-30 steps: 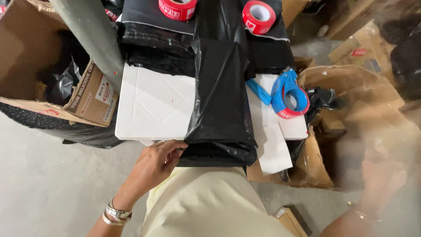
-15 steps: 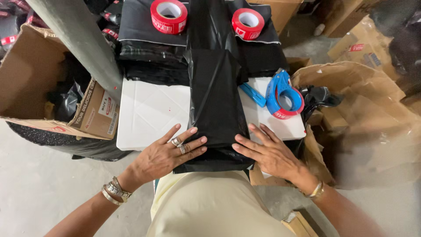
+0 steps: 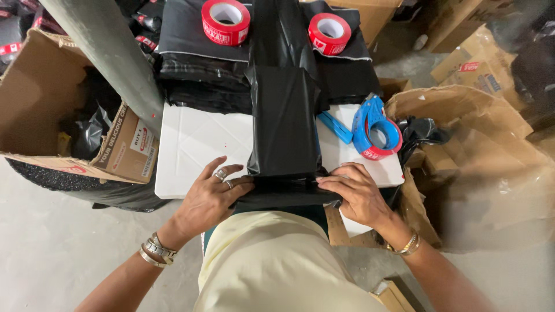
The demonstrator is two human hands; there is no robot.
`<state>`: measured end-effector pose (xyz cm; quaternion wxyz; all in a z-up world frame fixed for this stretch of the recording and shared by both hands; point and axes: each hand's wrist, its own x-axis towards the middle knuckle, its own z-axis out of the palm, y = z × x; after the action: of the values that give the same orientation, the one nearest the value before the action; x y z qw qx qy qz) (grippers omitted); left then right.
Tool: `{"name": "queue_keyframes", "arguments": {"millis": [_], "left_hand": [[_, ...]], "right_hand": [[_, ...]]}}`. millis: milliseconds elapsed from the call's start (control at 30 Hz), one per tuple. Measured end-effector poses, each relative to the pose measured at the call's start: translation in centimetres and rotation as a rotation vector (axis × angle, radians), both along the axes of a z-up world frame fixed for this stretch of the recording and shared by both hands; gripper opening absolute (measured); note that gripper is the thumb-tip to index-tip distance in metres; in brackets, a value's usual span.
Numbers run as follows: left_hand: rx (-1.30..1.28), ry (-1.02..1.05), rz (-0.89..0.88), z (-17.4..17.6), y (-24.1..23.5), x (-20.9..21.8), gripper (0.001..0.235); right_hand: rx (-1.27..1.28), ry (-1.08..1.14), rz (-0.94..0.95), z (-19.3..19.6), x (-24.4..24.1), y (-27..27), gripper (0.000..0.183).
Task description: The person places items into cardboard boxes and black plastic bags, seals them using a tape dispenser with red tape, and applies shipping labels by hand.
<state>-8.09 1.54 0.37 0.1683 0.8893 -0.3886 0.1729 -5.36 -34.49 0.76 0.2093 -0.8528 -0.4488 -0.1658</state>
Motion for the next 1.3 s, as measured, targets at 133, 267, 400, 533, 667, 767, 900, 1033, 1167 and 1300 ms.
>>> {"name": "queue_keyframes", "arguments": {"millis": [133, 267, 400, 533, 667, 767, 900, 1033, 1167, 1300], "left_hand": [[-0.083, 0.024, 0.086, 0.1, 0.0, 0.4, 0.041], [-0.145, -0.065, 0.139, -0.3, -0.5, 0.9, 0.026], [-0.288, 0.009, 0.262, -0.8, -1.6, 2.1, 0.021], [-0.381, 0.256, 0.471, -1.0, -2.6, 3.0, 0.043], [-0.462, 0.498, 0.593, -1.8, -3.4, 3.4, 0.038], [-0.444, 0.468, 0.620, -2.3, -3.6, 3.4, 0.044], [-0.597, 0.317, 0.520, -1.4, -3.8, 2.0, 0.019], [-0.588, 0.189, 0.276, 0.4, -2.5, 0.2, 0.036], [-0.434, 0.036, 0.165, -0.7, -2.1, 0.2, 0.037], [-0.418, 0.225, 0.256, -1.9, -1.8, 2.3, 0.016]], "right_hand": [[0.116, 0.001, -0.053, 0.1, 0.5, 0.7, 0.042], [0.211, -0.005, -0.048, 0.0, 1.0, 1.5, 0.016], [0.315, 0.019, -0.182, -1.1, 1.7, 2.3, 0.024], [0.298, 0.187, -0.355, -1.6, 2.5, 2.9, 0.040], [0.181, 0.302, -0.475, -1.3, 2.6, 3.8, 0.046], [0.199, 0.545, -0.634, -0.6, 2.3, 4.7, 0.035], [0.429, 0.324, -0.478, 0.8, 1.0, 5.0, 0.011], [0.319, 0.153, -0.239, 2.5, -0.5, 3.7, 0.026], [0.162, 0.157, -0.282, 1.8, -0.9, 3.6, 0.037], [0.178, 0.171, -0.357, 1.2, 1.1, 3.5, 0.015]]}}
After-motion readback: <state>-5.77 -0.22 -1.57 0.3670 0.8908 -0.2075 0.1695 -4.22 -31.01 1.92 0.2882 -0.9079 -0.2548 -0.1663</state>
